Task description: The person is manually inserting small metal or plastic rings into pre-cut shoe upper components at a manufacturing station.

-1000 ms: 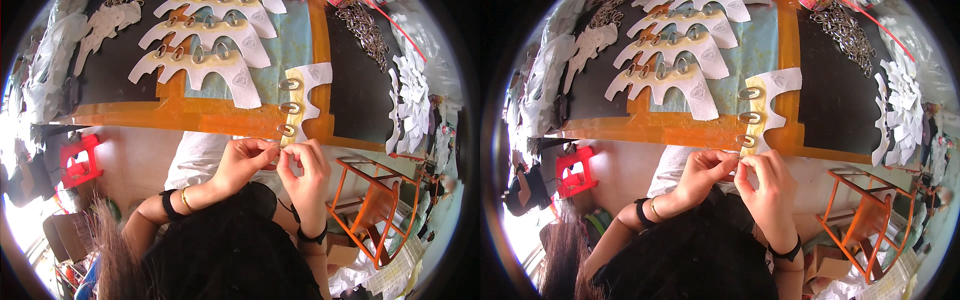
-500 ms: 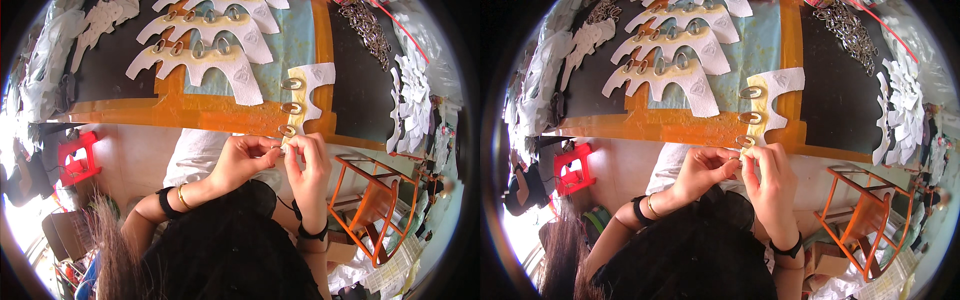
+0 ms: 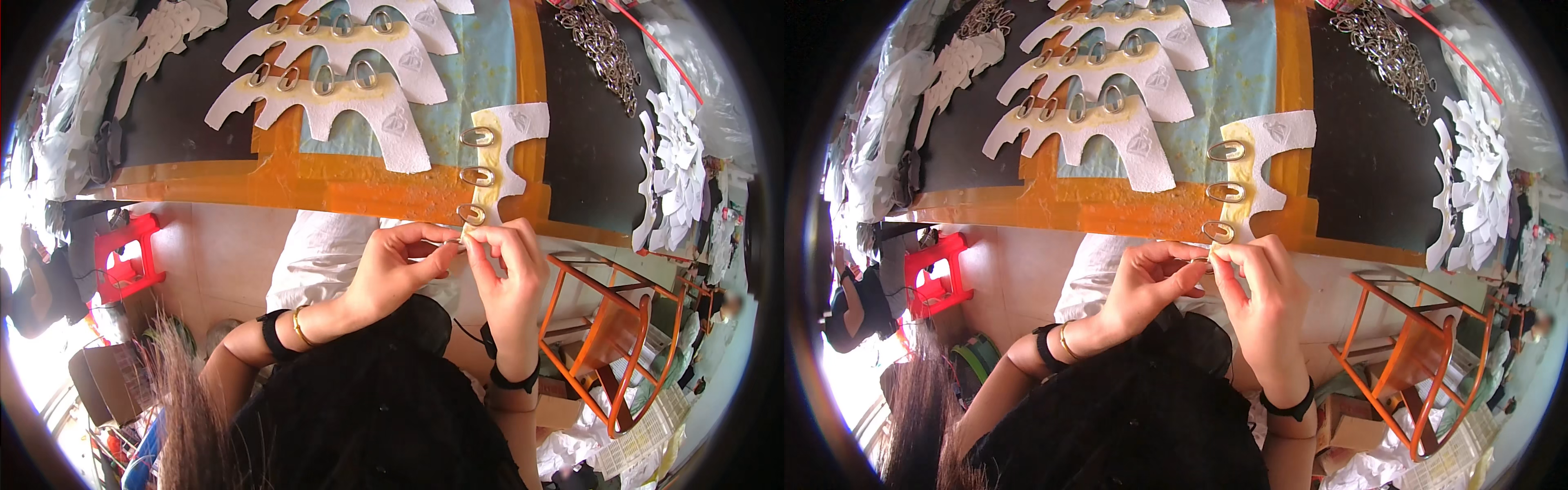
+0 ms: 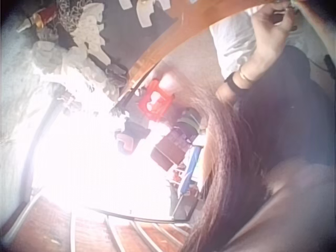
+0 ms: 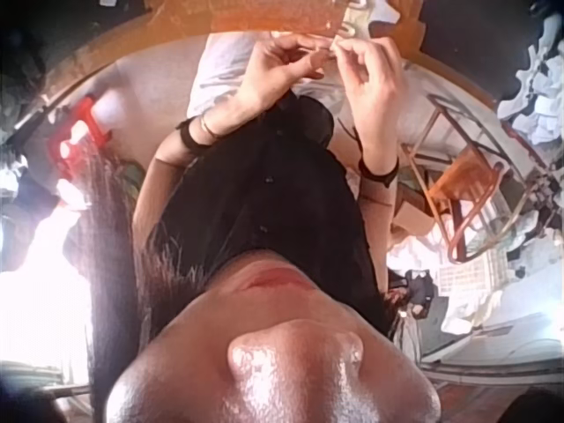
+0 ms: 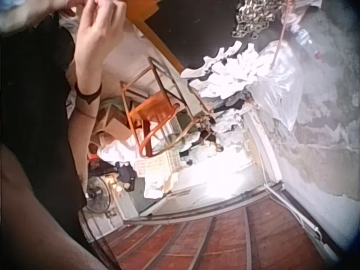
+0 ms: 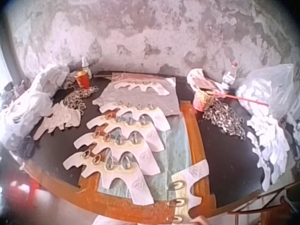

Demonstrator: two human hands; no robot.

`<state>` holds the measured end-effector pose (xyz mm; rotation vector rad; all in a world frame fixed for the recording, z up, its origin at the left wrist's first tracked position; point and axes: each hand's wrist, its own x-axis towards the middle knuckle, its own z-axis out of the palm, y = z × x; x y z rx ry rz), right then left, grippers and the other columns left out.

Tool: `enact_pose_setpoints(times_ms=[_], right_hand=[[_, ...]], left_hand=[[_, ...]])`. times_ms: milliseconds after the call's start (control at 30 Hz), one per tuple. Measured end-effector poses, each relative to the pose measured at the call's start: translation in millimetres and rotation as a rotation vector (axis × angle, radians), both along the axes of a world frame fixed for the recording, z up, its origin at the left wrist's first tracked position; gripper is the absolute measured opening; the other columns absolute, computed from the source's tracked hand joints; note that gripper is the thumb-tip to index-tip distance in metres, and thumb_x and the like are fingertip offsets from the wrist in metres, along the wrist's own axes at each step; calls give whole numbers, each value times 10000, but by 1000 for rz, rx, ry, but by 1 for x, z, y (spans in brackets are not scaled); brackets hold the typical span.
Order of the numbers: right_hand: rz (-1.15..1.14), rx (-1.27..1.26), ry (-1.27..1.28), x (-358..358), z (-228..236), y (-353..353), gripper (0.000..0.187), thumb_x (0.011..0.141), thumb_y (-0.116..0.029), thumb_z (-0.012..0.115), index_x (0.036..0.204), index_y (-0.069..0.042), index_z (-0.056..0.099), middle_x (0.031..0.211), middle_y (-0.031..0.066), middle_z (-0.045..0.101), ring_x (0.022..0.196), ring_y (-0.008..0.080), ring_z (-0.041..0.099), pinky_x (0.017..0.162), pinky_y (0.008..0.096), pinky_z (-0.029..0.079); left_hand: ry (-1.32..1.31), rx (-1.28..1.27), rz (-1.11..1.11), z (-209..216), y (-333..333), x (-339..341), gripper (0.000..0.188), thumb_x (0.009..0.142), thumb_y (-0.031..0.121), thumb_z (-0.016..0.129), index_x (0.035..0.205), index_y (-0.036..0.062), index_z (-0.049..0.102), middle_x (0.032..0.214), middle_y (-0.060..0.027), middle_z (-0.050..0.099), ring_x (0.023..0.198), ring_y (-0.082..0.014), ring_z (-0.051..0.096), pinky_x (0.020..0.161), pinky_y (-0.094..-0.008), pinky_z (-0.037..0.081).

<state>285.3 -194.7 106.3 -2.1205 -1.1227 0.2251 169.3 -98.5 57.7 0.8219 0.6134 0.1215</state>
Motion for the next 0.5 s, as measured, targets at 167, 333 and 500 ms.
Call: enact_pose_setpoints(times_ms=[167,333,500], right_hand=[[-4,16,-6,2,1,-1,143,714,-11,716,809,-57,619,704,40,536,563,154,525,480,268,414],[-5,30,22,1,-1,0,154,698,-1,719,798,-55,616,691,37,530,561,143,503,485,264,405],[29,50,113,4,1,-1,169,682,17,718,782,-55,602,666,32,498,551,133,459,486,261,383]], left_hand=[[0,4,1,5,-2,3,205,871,86,609,1060,8,610,975,-56,649,863,-97,608,726,-244,531],[5,27,68,6,-2,5,196,846,98,650,1003,-18,633,852,-35,656,755,-62,584,669,-204,480],[-24,42,120,5,-7,2,158,838,77,652,957,-26,635,857,-41,657,789,-68,603,711,-210,500]])
